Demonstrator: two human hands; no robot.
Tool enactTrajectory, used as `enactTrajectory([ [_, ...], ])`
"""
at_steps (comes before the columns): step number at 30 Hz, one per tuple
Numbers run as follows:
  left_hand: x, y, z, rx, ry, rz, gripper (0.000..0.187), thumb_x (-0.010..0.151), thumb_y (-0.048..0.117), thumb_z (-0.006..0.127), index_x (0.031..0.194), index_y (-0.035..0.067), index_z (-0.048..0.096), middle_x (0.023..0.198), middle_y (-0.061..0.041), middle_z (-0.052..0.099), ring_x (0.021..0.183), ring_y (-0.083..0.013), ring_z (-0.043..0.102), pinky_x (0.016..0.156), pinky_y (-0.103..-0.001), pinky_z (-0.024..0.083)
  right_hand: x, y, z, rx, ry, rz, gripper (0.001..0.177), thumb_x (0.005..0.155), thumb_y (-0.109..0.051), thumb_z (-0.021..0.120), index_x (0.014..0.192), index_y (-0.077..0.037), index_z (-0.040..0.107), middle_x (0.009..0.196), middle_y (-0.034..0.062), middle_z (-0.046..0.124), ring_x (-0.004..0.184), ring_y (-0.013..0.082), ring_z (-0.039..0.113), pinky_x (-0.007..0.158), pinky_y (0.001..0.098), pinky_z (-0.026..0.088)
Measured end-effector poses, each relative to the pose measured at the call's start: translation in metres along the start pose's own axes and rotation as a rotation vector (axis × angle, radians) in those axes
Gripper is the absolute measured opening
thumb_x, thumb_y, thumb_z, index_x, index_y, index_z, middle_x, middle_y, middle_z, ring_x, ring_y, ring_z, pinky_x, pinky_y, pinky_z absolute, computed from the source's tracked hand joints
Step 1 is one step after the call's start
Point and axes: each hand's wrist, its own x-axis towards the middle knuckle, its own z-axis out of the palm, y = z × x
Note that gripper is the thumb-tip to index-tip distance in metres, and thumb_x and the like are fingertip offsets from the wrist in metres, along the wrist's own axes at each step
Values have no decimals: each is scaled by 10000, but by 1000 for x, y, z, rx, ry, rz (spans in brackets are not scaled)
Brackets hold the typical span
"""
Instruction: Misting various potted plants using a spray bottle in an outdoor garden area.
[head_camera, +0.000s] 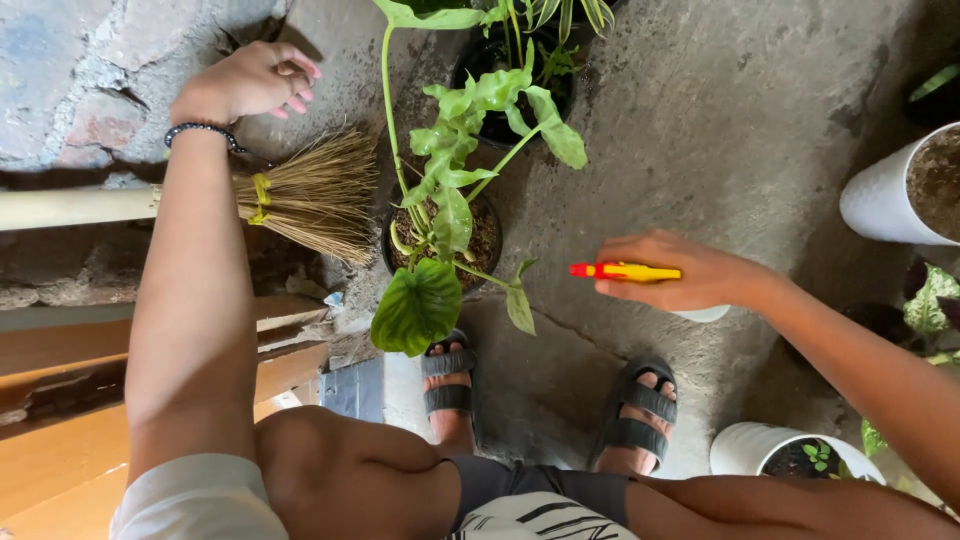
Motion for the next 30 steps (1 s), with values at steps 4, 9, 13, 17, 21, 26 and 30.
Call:
enactTrajectory([
  [4,-41,43,-13,107,-26,-91,389,1067,-17,458,1436,88,527,1363,-162,644,1216,-286,651,1125,-393,481,-8,10,13,7,-3,119,311,1012,-422,585,859,-162,657,722,-63,550,602,93,554,798,310,425],
  [9,-80,76,-29,127,18,2,338,1067,-19,367,1343,-5,562,1311,-196,645,1164,-295,660,1021,-397,540,-8,14,14,71,19,48,328,1011,-411,580,837,-138,633,699,-40,519,590,109,532,716,320,389],
  [13,-115,105,-33,213,15,-7,391,1114,80,279,1287,-9,618,1287,-200,675,1154,-309,664,1095,-416,496,-9,13,9,129,94,-52,313,1008,-359,572,850,-110,674,667,-12,575,528,116,526,544,311,375],
  [17,-121,108,-31,240,-20,-71,416,1016,25,317,1228,-38,669,1170,-222,734,1011,-347,700,943,-420,546,-9,16,7,74,62,11,356,1017,-385,559,800,-116,644,693,-20,544,528,120,500,570,310,381],
  [21,-180,173,-9,282,17,-163,377,1075,36,322,1284,-7,632,1261,-203,702,1179,-323,669,1100,-471,520,-6,10,6,59,39,54,335,1002,-395,583,832,-122,675,713,-19,576,558,130,553,590,318,402],
  [26,-232,215,30,297,-73,-153,443,948,-120,379,1084,79,751,1228,-112,759,1249,-239,699,1269,-397,463,-6,14,9,108,43,43,312,982,-407,600,923,-119,704,750,-18,611,584,133,577,597,325,436],
  [30,-227,202,86,605,-423,145,281,1069,146,448,884,95,653,854,4,633,755,-95,706,717,-204,657,-9,18,8,128,36,35,328,983,-414,589,933,-114,714,717,-19,603,550,126,540,564,318,410],
])
